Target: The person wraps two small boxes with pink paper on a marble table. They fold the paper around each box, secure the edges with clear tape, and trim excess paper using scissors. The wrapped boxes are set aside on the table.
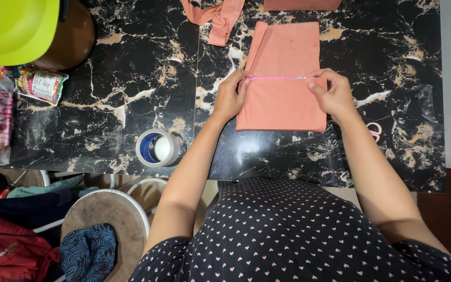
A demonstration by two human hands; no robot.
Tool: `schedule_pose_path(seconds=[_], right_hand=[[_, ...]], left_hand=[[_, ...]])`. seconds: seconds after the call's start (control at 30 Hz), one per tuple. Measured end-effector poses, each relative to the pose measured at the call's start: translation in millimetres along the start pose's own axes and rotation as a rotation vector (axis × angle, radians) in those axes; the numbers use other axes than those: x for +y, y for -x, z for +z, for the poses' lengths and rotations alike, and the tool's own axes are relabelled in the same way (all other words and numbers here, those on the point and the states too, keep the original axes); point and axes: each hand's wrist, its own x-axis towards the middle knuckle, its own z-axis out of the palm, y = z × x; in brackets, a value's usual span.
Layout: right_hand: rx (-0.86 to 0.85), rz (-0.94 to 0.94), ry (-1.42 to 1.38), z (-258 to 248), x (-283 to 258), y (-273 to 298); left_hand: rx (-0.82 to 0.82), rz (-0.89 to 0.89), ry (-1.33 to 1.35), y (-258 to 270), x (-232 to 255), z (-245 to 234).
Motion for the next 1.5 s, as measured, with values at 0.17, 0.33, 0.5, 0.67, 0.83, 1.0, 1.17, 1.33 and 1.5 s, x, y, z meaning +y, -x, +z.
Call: schedule_pose_path(seconds=[0.17, 0.33, 0.5, 0.67, 0.83, 1.0, 1.17, 1.33, 1.5], right_hand=[[0.019, 0.021, -0.028, 0.4, 6.1, -3.1], [0.031, 0.035, -0.070, 1.6, 12.9, -4.3], [0.039, 0.018, -0.063, -0.9, 17.8, -6.8], [0.060, 0.049, -0.116, -0.7, 22.1, -5.8], [0.038, -0.004, -0.071, 0.3, 22.6, -7.8], [0.023, 0.013, -0.090, -4.5, 25.9, -7.9], [0.017, 0.002, -0.109, -3.7, 24.4, -8.4], [0.016, 0.056, -0.110, -5.0, 20.1, -8.9], [0.001, 0.068, -0.120, -8.1, 17.8, -12.7]], left_hand=[[0.005, 0.009, 0.076, -2.0, -4.7, 0.1], [-0.010, -0.062, 0.015, -1.7, -4.2, 0.1], [0.001, -0.037, 0.012, -4.6, -9.3, -4.7], [-0.201, 0.087, -0.627, 12.8, 19.6, 15.4], [-0.476, 0.017, -0.519, 67.0, 78.0, 66.9], [-0.437, -0.170, -0.617, 57.8, 88.1, 73.7], [-0.319, -0.236, -0.692, 39.0, 85.1, 67.0], [-0.324, -0.281, -0.688, 34.4, 67.4, 62.2], [-0.271, -0.225, -1.012, 39.4, 64.5, 95.4]])
